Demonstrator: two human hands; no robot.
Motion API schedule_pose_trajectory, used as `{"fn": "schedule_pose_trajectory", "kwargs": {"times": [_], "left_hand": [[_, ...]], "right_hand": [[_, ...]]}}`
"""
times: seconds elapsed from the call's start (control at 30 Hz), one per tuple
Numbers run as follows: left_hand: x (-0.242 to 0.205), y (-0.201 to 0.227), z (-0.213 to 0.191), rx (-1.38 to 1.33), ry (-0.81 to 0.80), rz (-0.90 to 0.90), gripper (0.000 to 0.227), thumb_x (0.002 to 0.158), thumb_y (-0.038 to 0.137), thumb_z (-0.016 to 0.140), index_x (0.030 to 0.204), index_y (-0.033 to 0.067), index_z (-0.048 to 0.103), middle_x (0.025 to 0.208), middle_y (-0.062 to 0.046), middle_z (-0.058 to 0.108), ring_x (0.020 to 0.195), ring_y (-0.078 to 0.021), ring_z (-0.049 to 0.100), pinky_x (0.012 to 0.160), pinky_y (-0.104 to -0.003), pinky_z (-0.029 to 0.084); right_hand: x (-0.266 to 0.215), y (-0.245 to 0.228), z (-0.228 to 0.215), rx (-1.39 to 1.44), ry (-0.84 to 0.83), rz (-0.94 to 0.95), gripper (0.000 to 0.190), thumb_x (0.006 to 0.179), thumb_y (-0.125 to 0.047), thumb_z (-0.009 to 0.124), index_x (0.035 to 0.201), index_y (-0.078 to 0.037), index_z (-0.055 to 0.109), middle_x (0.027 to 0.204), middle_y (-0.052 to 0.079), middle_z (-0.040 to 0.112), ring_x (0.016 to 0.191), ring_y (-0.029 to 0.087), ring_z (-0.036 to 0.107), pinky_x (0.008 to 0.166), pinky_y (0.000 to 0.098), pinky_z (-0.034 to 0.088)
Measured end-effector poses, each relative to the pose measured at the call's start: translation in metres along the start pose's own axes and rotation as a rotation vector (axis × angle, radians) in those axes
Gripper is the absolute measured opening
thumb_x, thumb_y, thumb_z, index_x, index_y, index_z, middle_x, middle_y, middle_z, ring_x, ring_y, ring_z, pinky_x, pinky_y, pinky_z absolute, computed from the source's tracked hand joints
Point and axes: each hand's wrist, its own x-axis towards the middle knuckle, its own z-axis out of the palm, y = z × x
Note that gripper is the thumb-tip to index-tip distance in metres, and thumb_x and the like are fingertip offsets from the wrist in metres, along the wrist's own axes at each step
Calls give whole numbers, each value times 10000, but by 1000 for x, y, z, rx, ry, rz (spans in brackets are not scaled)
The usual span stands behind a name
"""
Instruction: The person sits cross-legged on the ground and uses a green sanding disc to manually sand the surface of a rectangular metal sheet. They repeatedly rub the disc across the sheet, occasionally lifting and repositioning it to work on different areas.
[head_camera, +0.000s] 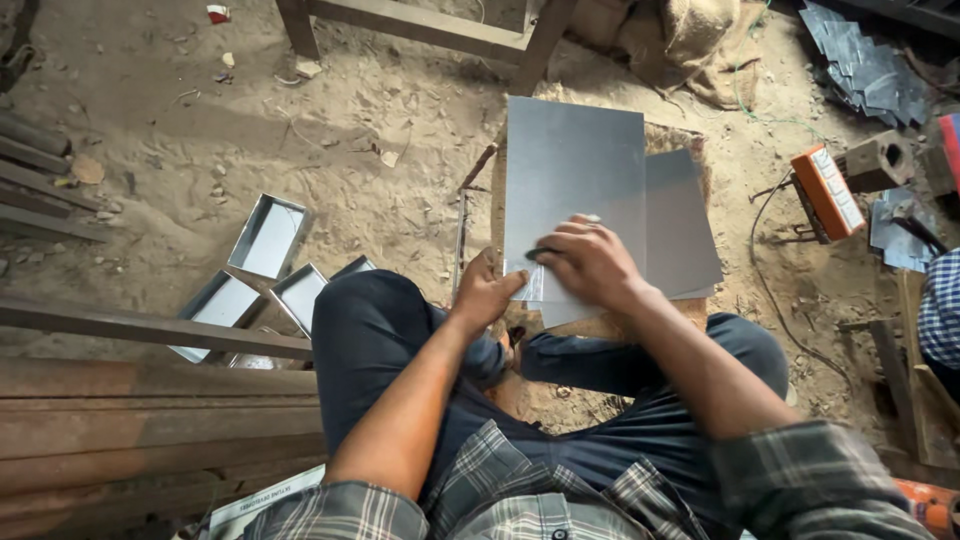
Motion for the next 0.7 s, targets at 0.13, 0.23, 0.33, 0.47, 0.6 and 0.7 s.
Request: {"fn": "schedule_pose_trajectory", "kwargs": {"times": [0.13,0.23,0.33,0.47,0.6,0.7], "left_hand": [[-1,1,-2,177,43,32,303,856,100,714,1139,4,666,951,-32,704,818,-110,635,715,-278,528],[1,3,3,203,65,-22,330,845,94,702,1160,2,663,917,-49,668,781,-128,596,654,-296,495],[0,9,2,119,20,29,337,842,103,692,1165,14,654,971,-29,704,841,-104,642,692,-271,530],[-2,8,1,164,25,48,310,858,108,707,1144,0,659,973,-44,729,843,-120,667,726,-273,552],[0,4,1,138,48,1,311,852,115,717,1137,2,666,958,-51,725,808,-128,663,690,-288,548],[1,-2,-2,65,-5,131,327,878,121,681,1188,27,639,1042,-25,717,920,-97,682,788,-266,565]], "right_hand": [[5,-5,8,30,22,-47,138,948,-200,683,988,-108,777,1008,76,766,968,251,679,909,420,515],[18,-15,27,80,56,-117,140,938,-159,667,999,-86,770,997,85,760,985,261,674,927,419,521],[16,-10,24,100,74,-148,157,952,-177,661,1013,-78,768,985,85,764,955,244,684,927,414,524],[-5,10,7,-28,18,-78,174,994,-217,656,985,-89,773,976,79,769,914,220,693,888,400,530],[4,6,16,-11,8,-61,175,981,-228,662,959,-98,777,966,71,776,919,215,702,913,414,534],[14,-5,28,45,27,-83,176,965,-222,665,985,-86,775,973,79,775,935,228,700,941,425,531]]}}
